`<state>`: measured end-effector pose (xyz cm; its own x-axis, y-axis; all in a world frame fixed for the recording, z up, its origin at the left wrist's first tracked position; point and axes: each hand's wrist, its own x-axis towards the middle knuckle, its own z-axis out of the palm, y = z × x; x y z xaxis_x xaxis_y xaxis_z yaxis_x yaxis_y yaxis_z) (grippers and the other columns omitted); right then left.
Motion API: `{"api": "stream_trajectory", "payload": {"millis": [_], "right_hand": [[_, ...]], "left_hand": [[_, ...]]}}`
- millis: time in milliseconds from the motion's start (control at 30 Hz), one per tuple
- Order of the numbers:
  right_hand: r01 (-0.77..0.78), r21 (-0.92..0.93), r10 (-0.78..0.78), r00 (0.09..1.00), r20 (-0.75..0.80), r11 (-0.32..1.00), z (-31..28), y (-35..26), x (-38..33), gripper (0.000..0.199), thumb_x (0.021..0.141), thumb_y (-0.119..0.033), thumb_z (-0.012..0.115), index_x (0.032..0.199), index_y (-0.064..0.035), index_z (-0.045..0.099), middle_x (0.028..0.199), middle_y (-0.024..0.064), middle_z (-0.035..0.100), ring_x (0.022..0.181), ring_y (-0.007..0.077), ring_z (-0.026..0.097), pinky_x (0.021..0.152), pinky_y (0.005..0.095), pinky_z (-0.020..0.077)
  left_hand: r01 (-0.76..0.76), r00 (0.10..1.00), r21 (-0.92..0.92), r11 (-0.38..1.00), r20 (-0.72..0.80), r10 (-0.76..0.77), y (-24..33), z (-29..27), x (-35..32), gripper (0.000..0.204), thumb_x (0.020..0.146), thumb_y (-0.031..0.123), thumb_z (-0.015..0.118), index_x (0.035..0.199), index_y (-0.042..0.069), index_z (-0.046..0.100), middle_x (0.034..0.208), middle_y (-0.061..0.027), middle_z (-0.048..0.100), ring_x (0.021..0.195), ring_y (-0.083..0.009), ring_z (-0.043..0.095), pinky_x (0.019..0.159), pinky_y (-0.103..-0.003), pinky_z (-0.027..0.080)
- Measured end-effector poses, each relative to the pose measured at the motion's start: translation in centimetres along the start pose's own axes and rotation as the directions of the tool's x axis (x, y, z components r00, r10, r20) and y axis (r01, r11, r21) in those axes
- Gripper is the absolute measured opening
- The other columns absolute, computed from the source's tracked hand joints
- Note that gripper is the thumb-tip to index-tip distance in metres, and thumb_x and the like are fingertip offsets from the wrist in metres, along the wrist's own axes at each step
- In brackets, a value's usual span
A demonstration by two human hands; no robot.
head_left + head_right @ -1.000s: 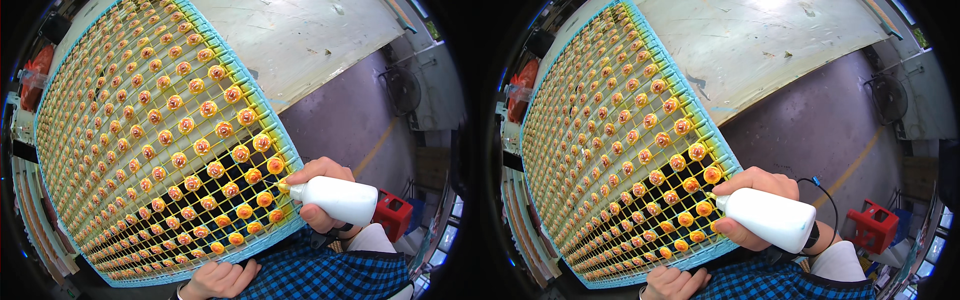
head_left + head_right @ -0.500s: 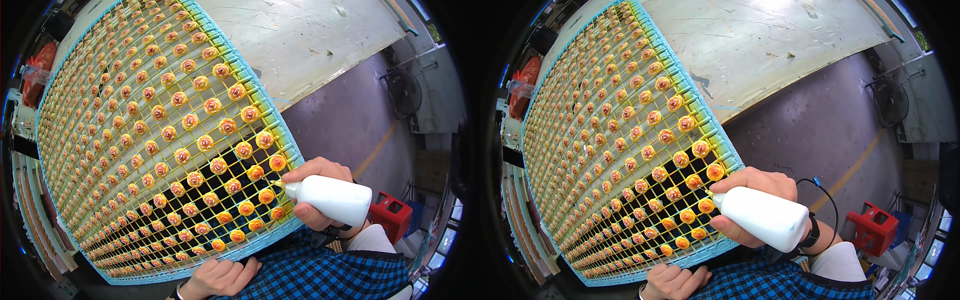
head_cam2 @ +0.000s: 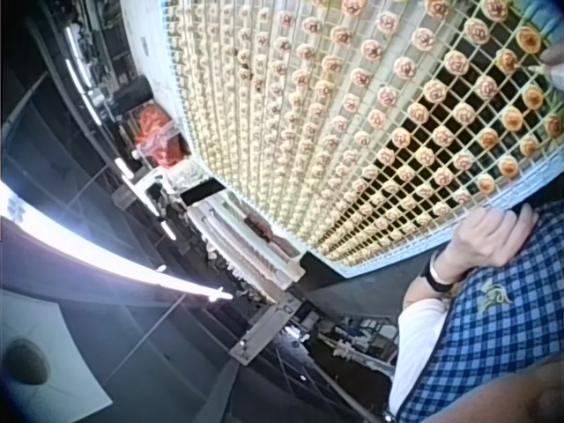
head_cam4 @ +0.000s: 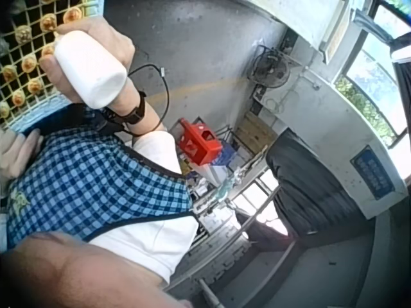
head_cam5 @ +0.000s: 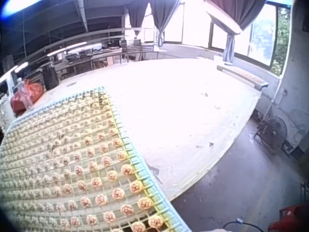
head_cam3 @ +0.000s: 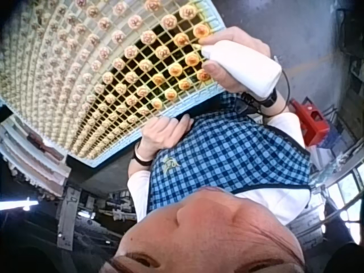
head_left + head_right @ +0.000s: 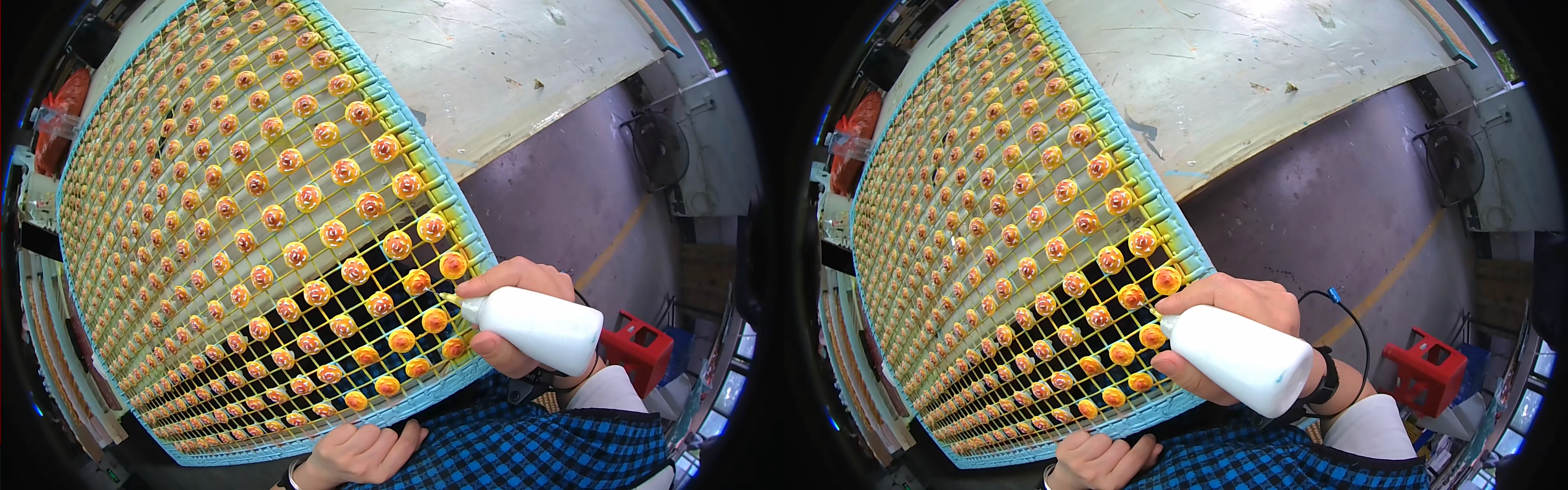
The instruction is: Applying small drops of yellow adhesive to individual components in a grid using a squeeze bottle.
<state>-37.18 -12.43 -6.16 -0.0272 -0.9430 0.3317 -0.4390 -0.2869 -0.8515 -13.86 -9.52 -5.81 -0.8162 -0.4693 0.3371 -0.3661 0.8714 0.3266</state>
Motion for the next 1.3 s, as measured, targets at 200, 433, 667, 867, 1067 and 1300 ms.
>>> {"api": "stream_trajectory", "payload": {"millis": [200, 433, 667, 867, 1067, 1300], "right_hand": [[-0.112, 0.097, 0.115, 0.993, -0.031, 0.989, 0.0, -0.1, -0.5, 0.033, 0.073, -0.03, 0.07, 0.084, -0.0002, 0.062, 0.074, 0.0085, 0.061, 0.053, 0.0173, 0.06, 0.047, 0.0248, 0.0475], [-0.074, 0.055, 0.077, 0.995, -0.057, 0.996, 0.2, -0.2, -0.2, 0.033, 0.075, -0.031, 0.07, 0.084, 0.0001, 0.062, 0.075, 0.0089, 0.061, 0.053, 0.0173, 0.06, 0.047, 0.0243, 0.0476], [-0.057, 0.027, 0.058, 0.996, -0.063, 0.998, 0.2, -0.3, -0.2, 0.033, 0.075, -0.031, 0.07, 0.082, 0.0002, 0.062, 0.076, 0.0093, 0.061, 0.054, 0.0176, 0.061, 0.047, 0.0245, 0.0479], [-0.089, 0.065, 0.093, 0.993, -0.073, 0.994, 0.2, -0.3, -0.2, 0.032, 0.075, -0.031, 0.069, 0.081, -0.0002, 0.062, 0.075, 0.0087, 0.061, 0.054, 0.0179, 0.061, 0.046, 0.0248, 0.048], [-0.11, 0.049, 0.112, 0.994, -0.02, 0.993, 0.0, -0.3, -0.2, 0.033, 0.076, -0.031, 0.069, 0.084, -0.0001, 0.062, 0.074, 0.0082, 0.062, 0.054, 0.0165, 0.061, 0.048, 0.0242, 0.0479], [-0.205, 0.188, 0.209, 0.978, 0.0, 0.96, 0.0, 0.0, 0.6, 0.035, 0.074, -0.031, 0.072, 0.087, -0.0004, 0.061, 0.072, 0.0078, 0.061, 0.057, 0.0154, 0.062, 0.051, 0.0234, 0.0478]], "left_hand": [[-0.002, 1.0, 0.001, 1.0, -0.002, 0.002, 0.0, 0.0, 0.0, 0.009, 0.078, 0.017, 0.065, 0.076, 0.008, 0.064, 0.051, 0.003, 0.035, 0.044, -0.0094, 0.034, 0.042, -0.023, 0.024], [-0.006, 1.0, 0.001, 1.0, 0.001, 0.006, 0.0, 0.0, 0.0, 0.01, 0.078, 0.018, 0.065, 0.076, 0.008, 0.064, 0.051, 0.003, 0.035, 0.044, -0.0094, 0.034, 0.042, -0.023, 0.024], [-0.004, 1.0, 0.001, 1.0, 0.002, 0.004, 0.0, 0.0, 0.0, 0.01, 0.079, 0.018, 0.065, 0.077, 0.008, 0.064, 0.051, 0.003, 0.036, 0.044, -0.0093, 0.033, 0.042, -0.023, 0.024], [-0.009, 1.0, 0.0, 1.0, 0.012, 0.009, -0.1, 0.0, 0.0, 0.01, 0.079, 0.018, 0.064, 0.077, 0.008, 0.064, 0.051, 0.003, 0.036, 0.044, -0.0091, 0.033, 0.042, -0.023, 0.024], [0.0, 1.0, 0.0, 1.0, 0.016, 0.0, 0.0, -0.1, 0.0, 0.009, 0.079, 0.017, 0.064, 0.077, 0.009, 0.064, 0.051, 0.003, 0.035, 0.044, -0.0092, 0.034, 0.041, -0.023, 0.025], [-0.001, 1.0, -0.002, 1.0, 0.007, 0.001, 0.0, -0.1, -0.1, 0.009, 0.079, 0.018, 0.065, 0.077, 0.009, 0.064, 0.051, 0.0025, 0.035, 0.044, -0.0094, 0.034, 0.042, -0.023, 0.025]]}}
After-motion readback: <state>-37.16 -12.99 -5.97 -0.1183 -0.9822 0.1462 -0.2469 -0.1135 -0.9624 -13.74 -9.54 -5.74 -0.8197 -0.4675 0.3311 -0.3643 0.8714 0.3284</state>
